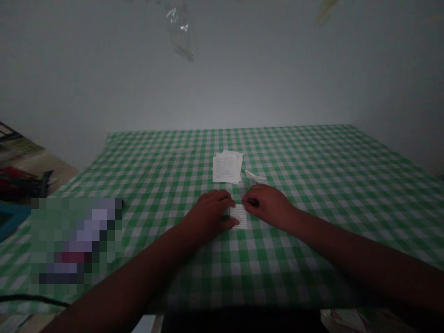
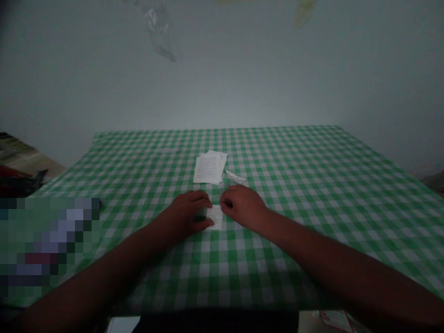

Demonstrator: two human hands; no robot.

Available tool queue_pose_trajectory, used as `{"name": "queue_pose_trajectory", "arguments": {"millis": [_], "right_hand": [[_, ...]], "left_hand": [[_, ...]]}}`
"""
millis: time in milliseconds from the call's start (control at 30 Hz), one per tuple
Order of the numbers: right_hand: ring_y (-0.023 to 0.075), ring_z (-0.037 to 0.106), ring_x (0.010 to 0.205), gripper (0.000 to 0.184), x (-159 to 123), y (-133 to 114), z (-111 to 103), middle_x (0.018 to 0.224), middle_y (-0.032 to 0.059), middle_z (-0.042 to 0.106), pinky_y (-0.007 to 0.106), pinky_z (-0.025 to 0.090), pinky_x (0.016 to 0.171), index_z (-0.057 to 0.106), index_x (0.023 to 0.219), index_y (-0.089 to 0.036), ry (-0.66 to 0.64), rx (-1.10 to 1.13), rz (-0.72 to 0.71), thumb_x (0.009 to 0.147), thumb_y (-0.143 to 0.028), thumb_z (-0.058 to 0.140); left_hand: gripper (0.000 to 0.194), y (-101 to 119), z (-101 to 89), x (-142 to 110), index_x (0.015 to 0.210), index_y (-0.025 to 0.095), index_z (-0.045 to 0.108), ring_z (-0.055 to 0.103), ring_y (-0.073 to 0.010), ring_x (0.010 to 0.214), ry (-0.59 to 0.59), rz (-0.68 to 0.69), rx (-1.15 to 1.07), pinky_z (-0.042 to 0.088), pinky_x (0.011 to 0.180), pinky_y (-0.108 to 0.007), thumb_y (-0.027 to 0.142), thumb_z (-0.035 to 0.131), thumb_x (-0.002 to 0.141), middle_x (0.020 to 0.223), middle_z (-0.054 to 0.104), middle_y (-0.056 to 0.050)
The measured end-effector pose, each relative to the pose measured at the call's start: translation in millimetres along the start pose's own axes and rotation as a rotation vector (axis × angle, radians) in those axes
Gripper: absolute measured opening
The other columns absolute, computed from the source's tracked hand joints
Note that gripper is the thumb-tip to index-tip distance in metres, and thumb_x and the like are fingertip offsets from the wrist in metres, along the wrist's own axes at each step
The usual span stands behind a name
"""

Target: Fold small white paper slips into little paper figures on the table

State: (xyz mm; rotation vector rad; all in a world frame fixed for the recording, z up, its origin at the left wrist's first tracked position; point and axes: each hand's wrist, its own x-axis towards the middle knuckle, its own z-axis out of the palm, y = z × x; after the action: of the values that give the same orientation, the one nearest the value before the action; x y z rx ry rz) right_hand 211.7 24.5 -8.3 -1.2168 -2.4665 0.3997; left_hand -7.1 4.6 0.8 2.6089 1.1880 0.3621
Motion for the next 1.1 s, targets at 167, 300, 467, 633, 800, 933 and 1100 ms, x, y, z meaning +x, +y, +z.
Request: {"name": "queue_pose_trajectory", "arguments": {"millis": [167,300,467,633,800,933,1100], "right_hand": [[0.0163,0.055,0.077,0.012,-0.1,1.0,1.3,0.076,0.0023,0.062,0.029,0.041,0.073,0.068,0.082,-0.018,0.002,-0.003,-0.028,0.087,-0.018,0.058],[0.0173,0.056,0.079,0.01,-5.5,0.5,-1.4,0.079,0.0033,0.062,0.03,0.043,0.075,0.068,0.086,-0.017,-0.004,-0.032,-0.07,0.087,-0.02,0.059],[0.0208,0.059,0.088,0.017,-15.6,-5.7,-7.4,0.09,0.0059,0.065,0.033,0.045,0.079,0.067,0.096,-0.017,-0.024,-0.037,-0.088,0.083,-0.026,0.063],[0.0204,0.059,0.086,0.02,-20.1,-13.4,-7.5,0.088,0.0046,0.065,0.033,0.045,0.078,0.065,0.096,-0.018,-0.023,-0.01,-0.067,0.08,-0.029,0.066],[0.0192,0.058,0.081,0.018,-9.8,-5.0,-3.3,0.083,0.0033,0.063,0.031,0.043,0.072,0.064,0.092,-0.018,0.002,-0.039,0.013,0.077,-0.027,0.068],[0.0188,0.058,0.081,0.019,1.0,6.2,-2.8,0.082,0.0032,0.062,0.03,0.042,0.071,0.063,0.091,-0.017,0.031,-0.024,0.086,0.077,-0.029,0.069],[0.0186,0.058,0.082,0.017,2.4,5.0,-5.6,0.084,0.0034,0.063,0.03,0.043,0.071,0.064,0.092,-0.018,0.016,-0.04,0.075,0.079,-0.027,0.067]], "left_hand": [[0.041,1.0,-5.6,0.1,0.107,0.022,0.064,0.054,-0.0255,0.103,-0.016,-0.061,0.049,0.043,0.091,-0.044,0.047,0.075,0.077,0.113,0.059,-0.006],[0.045,3.5,-8.1,-1.9,0.111,0.024,0.062,0.053,-0.0264,0.105,-0.032,-0.073,0.081,0.041,0.09,-0.044,0.048,0.075,0.076,0.115,0.059,-0.006],[0.043,8.8,-11.0,-3.5,0.112,0.023,0.061,0.051,-0.0279,0.111,-0.039,-0.042,0.121,0.037,0.091,-0.045,0.046,0.074,0.078,0.124,0.056,-0.007],[0.027,13.4,-9.0,-2.8,0.115,0.023,0.06,0.053,-0.0244,0.115,-0.112,0.094,0.085,0.032,0.096,-0.044,0.025,0.063,0.088,0.127,0.057,-0.005],[0.023,10.7,-3.7,-2.8,0.113,0.024,0.061,0.056,-0.0221,0.113,-0.135,0.124,0.045,0.028,0.097,-0.043,0.021,0.058,0.09,0.121,0.063,-0.003],[0.02,11.5,-5.8,-2.7,0.11,0.026,0.064,0.056,-0.0228,0.112,-0.146,0.148,0.075,0.028,0.096,-0.044,0.022,0.058,0.092,0.121,0.063,-0.002],[0.024,16.7,-8.6,-2.6,0.113,0.029,0.065,0.054,-0.0257,0.113,-0.172,0.193,0.167,0.034,0.093,-0.044,0.022,0.059,0.092,0.126,0.062,-0.002]]}}
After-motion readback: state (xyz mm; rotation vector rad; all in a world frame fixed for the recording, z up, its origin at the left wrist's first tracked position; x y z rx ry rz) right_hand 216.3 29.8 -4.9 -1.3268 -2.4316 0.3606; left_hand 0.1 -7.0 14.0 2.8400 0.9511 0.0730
